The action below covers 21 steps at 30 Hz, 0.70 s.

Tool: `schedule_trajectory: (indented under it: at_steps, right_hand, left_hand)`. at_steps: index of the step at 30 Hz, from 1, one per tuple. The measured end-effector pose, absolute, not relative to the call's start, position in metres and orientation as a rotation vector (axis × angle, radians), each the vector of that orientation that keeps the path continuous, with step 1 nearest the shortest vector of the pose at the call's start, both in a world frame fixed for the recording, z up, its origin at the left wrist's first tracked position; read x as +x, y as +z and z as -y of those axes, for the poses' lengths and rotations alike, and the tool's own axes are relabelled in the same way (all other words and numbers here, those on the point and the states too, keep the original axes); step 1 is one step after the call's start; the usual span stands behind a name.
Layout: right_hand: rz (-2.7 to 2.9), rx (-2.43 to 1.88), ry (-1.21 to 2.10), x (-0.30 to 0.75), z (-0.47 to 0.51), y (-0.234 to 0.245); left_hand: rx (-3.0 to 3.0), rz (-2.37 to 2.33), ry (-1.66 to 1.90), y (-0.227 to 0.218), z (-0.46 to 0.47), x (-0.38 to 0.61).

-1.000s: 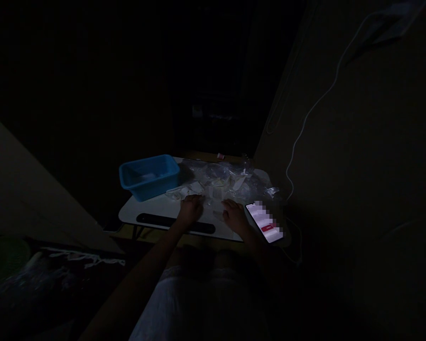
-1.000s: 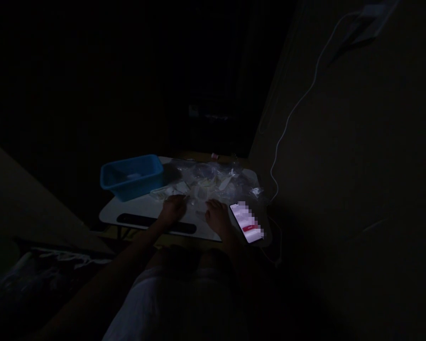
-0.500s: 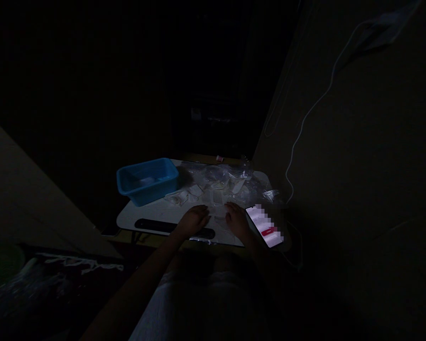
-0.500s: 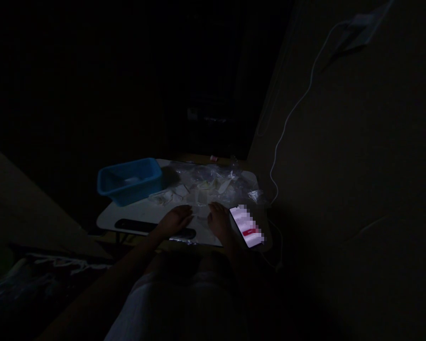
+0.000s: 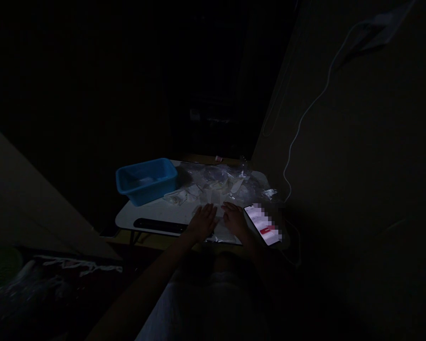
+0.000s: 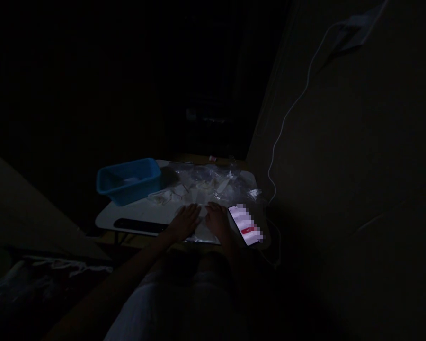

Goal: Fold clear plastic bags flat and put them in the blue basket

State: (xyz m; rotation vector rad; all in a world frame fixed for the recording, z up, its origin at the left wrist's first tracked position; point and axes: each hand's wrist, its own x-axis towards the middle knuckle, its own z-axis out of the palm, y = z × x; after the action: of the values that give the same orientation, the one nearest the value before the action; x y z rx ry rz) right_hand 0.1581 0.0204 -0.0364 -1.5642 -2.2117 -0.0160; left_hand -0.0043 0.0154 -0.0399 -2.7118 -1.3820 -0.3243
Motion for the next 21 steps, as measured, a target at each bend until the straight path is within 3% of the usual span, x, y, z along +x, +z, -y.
schedule_trajectory:
  at_steps: [21]
  right_hand:
    - [2.099,-1.907,-0.196,0.151,-0.036,-0.035]
  left_hand:
    - [-2.632,1.312,-0.189,-0.040,-0.008,-0.015]
